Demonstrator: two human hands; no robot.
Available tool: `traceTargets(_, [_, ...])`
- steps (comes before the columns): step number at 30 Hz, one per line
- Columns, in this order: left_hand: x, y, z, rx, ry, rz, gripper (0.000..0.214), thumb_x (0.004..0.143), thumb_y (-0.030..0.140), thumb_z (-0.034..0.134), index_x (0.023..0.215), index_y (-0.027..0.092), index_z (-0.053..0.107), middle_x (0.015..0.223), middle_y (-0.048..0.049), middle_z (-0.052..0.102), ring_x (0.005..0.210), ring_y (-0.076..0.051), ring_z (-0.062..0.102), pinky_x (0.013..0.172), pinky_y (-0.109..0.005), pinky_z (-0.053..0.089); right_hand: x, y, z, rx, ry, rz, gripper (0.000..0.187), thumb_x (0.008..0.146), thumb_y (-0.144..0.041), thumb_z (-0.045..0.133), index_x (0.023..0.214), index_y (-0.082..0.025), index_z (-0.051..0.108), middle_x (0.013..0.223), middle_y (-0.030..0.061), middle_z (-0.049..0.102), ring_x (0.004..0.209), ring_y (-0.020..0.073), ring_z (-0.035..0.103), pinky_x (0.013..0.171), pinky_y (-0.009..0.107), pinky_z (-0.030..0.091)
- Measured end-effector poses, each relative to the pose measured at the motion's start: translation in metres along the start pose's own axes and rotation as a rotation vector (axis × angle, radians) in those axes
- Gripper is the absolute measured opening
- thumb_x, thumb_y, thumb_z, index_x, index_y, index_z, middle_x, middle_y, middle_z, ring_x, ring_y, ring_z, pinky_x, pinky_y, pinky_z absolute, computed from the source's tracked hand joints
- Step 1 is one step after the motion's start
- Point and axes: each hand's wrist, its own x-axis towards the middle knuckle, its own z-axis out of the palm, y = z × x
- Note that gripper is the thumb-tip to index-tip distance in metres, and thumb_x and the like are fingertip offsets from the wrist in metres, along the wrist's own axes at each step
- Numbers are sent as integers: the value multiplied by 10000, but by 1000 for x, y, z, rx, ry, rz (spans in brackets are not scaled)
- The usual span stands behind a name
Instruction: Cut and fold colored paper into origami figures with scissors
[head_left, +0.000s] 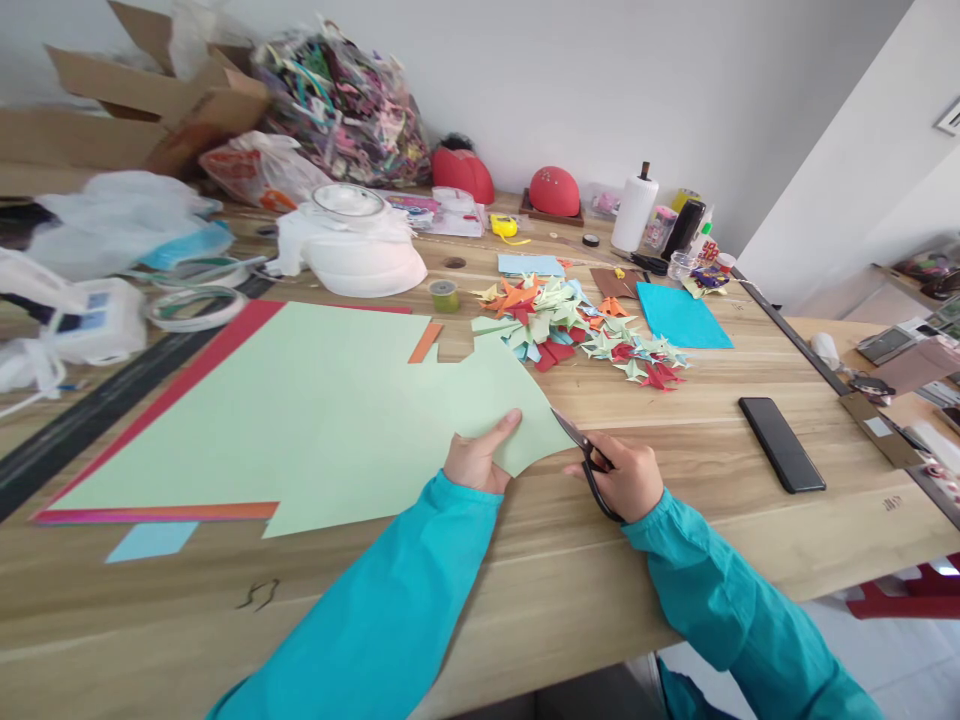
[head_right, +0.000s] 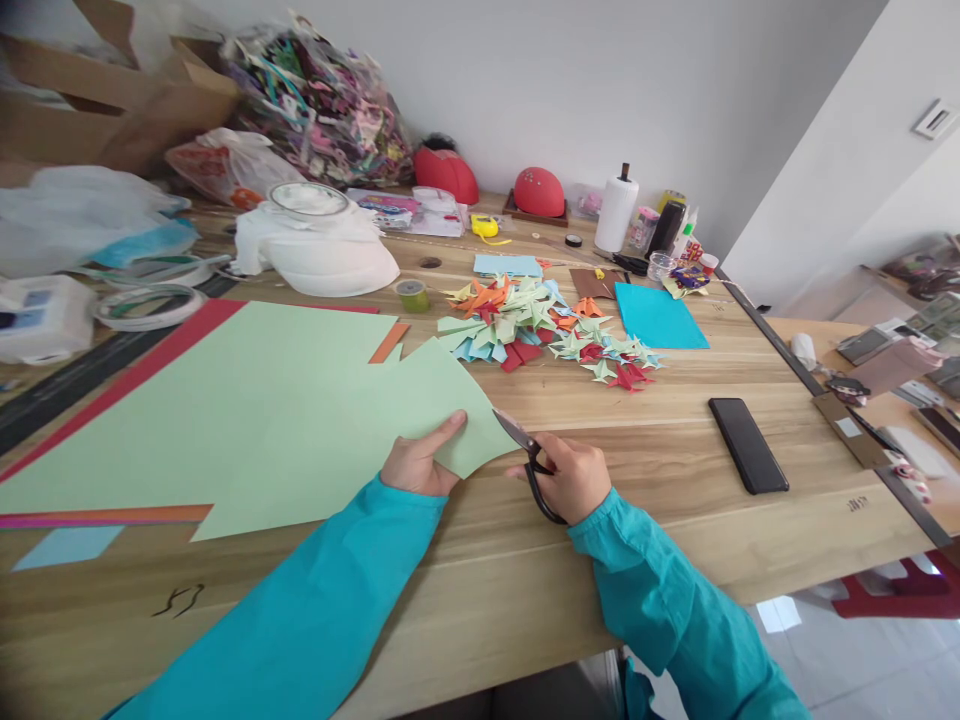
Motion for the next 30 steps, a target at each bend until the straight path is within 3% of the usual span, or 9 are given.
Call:
traceTargets(11, [2,-1,-2,-11,-3,2,565,539,127,825,1076,164,655,992,-99,724,1000,-297,654,886,-421,547,0,0,0,5,12,-9,443,828,-582,528,860,-173,695,529,1,555,467,105,496,498,199,369])
traceTargets(21, [3,0,-1,14,81,3,441,546,79,803,970,117,686,972,-115,723,958,-298,666,851,-447,562,4,1,-4,-23,84,87,408,827,-536,542,859,-155,683,563,10,600,492,106,525,512,187,388])
traceTargets(30, [7,-1,0,50,143,25,368,560,83,793,914,118,699,930,-116,726,943,-292,669,829,-445,570,10,13,-5,-212,20,353,313,759,-397,622,996,-194,638,659,-5,675,613,157,630,585,221,413])
